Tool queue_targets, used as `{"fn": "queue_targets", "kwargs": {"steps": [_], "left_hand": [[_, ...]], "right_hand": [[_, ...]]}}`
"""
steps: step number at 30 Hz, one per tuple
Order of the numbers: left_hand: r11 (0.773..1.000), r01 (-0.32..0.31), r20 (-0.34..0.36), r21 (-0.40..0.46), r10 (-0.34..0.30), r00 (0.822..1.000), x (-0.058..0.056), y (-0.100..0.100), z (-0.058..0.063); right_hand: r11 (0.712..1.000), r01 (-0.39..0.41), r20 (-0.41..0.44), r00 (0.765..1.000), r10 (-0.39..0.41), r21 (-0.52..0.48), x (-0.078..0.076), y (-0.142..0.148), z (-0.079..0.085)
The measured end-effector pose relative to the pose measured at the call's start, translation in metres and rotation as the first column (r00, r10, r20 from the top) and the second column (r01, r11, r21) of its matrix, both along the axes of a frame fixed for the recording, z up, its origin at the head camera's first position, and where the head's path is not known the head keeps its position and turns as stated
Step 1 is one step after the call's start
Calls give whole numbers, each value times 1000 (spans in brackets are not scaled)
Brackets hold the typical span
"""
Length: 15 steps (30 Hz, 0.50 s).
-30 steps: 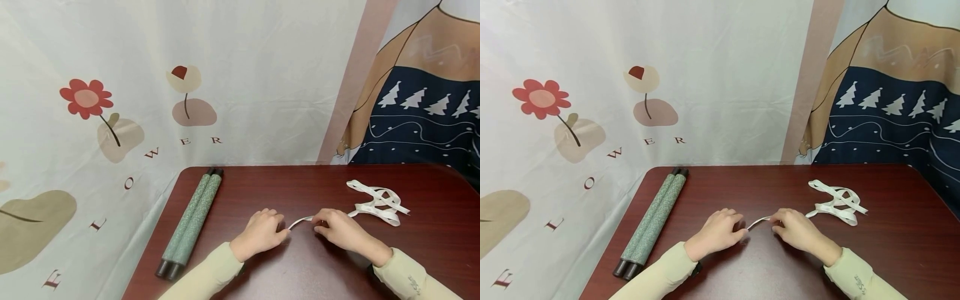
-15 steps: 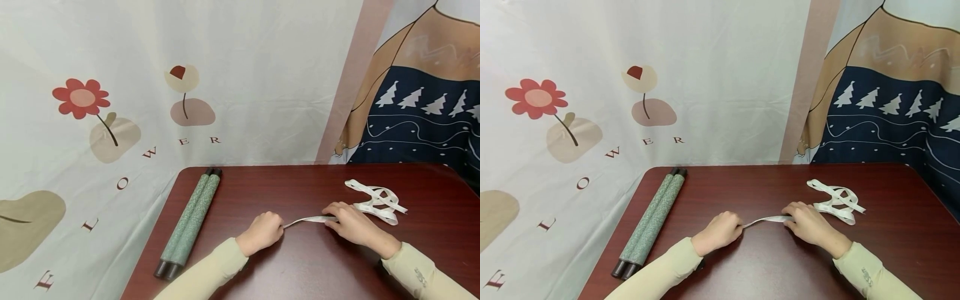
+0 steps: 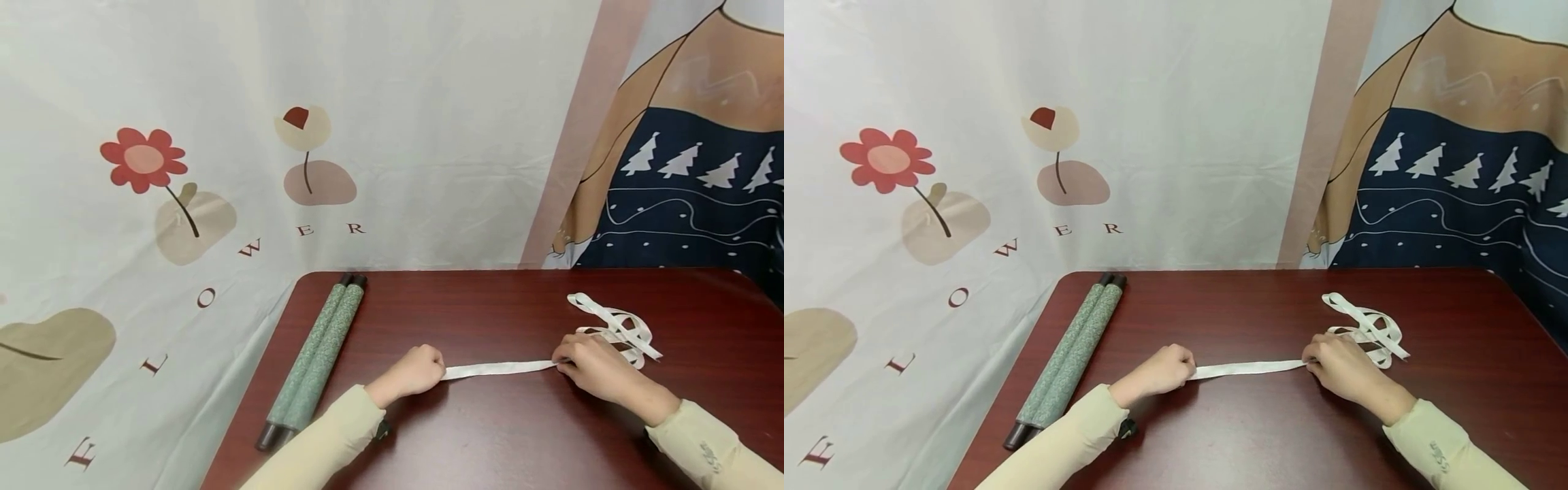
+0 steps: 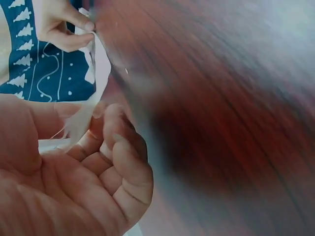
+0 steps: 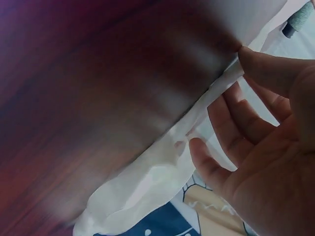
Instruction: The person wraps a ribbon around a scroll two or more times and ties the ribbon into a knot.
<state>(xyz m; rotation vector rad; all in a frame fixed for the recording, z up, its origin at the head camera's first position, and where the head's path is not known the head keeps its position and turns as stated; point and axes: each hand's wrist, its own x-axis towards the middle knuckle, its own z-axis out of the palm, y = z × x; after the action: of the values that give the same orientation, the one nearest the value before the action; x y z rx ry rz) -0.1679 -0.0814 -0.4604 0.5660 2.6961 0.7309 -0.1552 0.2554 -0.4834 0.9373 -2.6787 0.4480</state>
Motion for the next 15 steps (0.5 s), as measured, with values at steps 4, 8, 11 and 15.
{"fn": "queue_targets", "kwargs": {"steps": [4, 8, 11, 15], "left_hand": [[999, -43, 58, -2, 43, 997, -2, -7, 0], [996, -83, 125, 33, 78, 989, -3, -14, 0], [993, -109, 146, 45, 102, 984, -5, -18, 0], [990, -132, 151, 40, 124, 981, -7, -25, -1]], "right_hand": [[1000, -17, -16, 1000, 17, 2, 0, 7, -1], [1000, -27, -3, 1000, 27, 7, 0, 16, -1], [999, -25, -9, 1000, 25, 27, 1, 23, 0], [998, -20, -13, 1000, 21, 54, 4, 34, 0]]}}
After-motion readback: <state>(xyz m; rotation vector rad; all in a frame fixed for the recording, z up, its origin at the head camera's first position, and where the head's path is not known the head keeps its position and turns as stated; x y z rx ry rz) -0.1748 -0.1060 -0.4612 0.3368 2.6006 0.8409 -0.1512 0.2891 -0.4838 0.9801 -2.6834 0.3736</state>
